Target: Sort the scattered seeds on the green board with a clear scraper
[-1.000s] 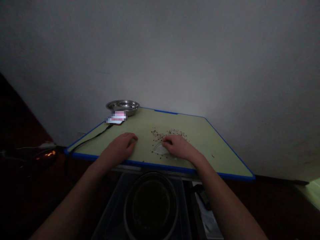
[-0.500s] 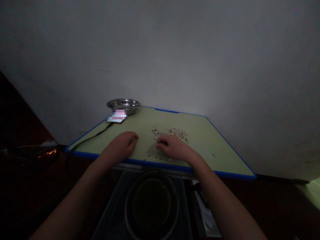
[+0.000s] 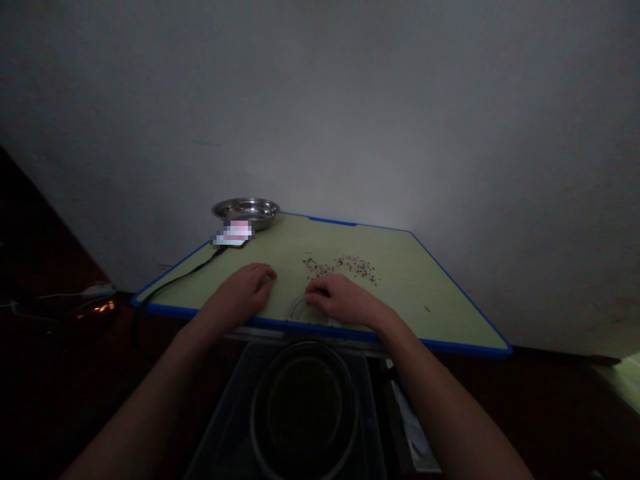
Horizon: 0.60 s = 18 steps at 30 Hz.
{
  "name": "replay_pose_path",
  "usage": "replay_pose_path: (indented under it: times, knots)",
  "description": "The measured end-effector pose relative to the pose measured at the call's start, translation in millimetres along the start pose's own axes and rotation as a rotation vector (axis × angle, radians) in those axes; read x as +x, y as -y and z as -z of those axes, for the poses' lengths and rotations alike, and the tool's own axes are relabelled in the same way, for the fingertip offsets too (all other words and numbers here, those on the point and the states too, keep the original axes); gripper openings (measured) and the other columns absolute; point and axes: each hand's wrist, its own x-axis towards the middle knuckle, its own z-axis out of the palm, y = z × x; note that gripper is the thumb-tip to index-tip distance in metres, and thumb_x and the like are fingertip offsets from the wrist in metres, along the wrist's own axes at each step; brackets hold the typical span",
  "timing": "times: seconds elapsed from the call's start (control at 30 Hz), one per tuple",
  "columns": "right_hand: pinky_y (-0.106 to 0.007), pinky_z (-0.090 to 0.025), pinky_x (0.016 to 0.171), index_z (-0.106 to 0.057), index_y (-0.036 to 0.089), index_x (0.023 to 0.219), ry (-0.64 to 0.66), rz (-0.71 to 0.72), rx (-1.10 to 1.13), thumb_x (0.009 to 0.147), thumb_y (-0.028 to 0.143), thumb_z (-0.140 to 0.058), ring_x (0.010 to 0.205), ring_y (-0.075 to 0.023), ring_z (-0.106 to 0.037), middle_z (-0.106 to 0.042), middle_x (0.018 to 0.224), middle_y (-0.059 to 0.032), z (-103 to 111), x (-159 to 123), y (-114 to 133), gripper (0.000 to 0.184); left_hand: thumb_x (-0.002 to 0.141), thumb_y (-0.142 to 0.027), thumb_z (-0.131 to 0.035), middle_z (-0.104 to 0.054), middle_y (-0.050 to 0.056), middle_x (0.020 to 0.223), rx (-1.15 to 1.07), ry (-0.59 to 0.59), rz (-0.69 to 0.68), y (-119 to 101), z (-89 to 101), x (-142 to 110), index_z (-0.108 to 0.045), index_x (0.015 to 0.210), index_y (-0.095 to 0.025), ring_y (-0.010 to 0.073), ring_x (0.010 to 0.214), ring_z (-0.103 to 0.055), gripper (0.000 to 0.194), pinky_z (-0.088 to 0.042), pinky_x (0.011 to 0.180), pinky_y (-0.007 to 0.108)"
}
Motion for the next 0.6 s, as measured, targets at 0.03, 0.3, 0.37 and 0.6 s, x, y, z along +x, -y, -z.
replay_pose_path:
  times: [0.03, 0.3, 0.37, 0.6]
  knots:
    - [-0.024, -0.034, 0.056, -0.061, 0.017, 0.071, 0.002, 0.0, 0.002, 0.088, 0.024, -0.05, 0.06, -0.012, -0.047, -0.055, 0.064, 0.0014, 0.7, 0.0, 0.4, 0.021, 0.085, -0.019, -0.041, -0.066, 0.01, 0.101, -0.001, -0.002, 0.002, 0.0, -0.2, 0.1, -0.06, 0.096, -0.016, 0.0208, 0.097, -0.058, 0.023, -0.045, 0.092, 0.038]
    - [-0.025, -0.036, 0.058, -0.063, 0.017, 0.076, 0.023, 0.001, 0.032, 0.088, 0.025, -0.051, 0.063, -0.0127, -0.049, -0.057, 0.067, 0.0007, 12.4, -12.8, 8.2, 0.019, 0.086, -0.02, -0.039, -0.065, 0.011, 0.102, 0.01, -0.003, 0.0, 0.7, -1.5, -0.3, -0.061, 0.098, -0.015, 0.0216, 0.098, -0.058, 0.025, -0.044, 0.092, 0.037]
    - [-0.025, -0.036, 0.058, -0.063, 0.017, 0.076, 0.01, -0.011, 0.038, 0.088, 0.026, -0.05, 0.063, -0.0129, -0.048, -0.056, 0.067, 0.0005, 16.9, -15.7, 8.4, 0.021, 0.086, -0.02, -0.04, -0.065, 0.011, 0.103, 0.018, -0.001, 0.002, 0.6, -1.0, -0.6, -0.061, 0.098, -0.015, 0.0214, 0.098, -0.058, 0.025, -0.044, 0.093, 0.037]
    - [-0.027, -0.039, 0.057, -0.063, 0.017, 0.077, -0.245, -0.135, 0.059, 0.086, 0.039, -0.049, 0.062, -0.015, -0.05, -0.056, 0.066, -0.0009, 51.0, -31.7, -22.7, 0.027, 0.085, -0.019, -0.042, -0.065, 0.01, 0.103, -0.003, 0.007, 0.011, -0.9, 1.6, -1.0, -0.061, 0.097, -0.016, 0.0211, 0.098, -0.058, 0.023, -0.044, 0.093, 0.037]
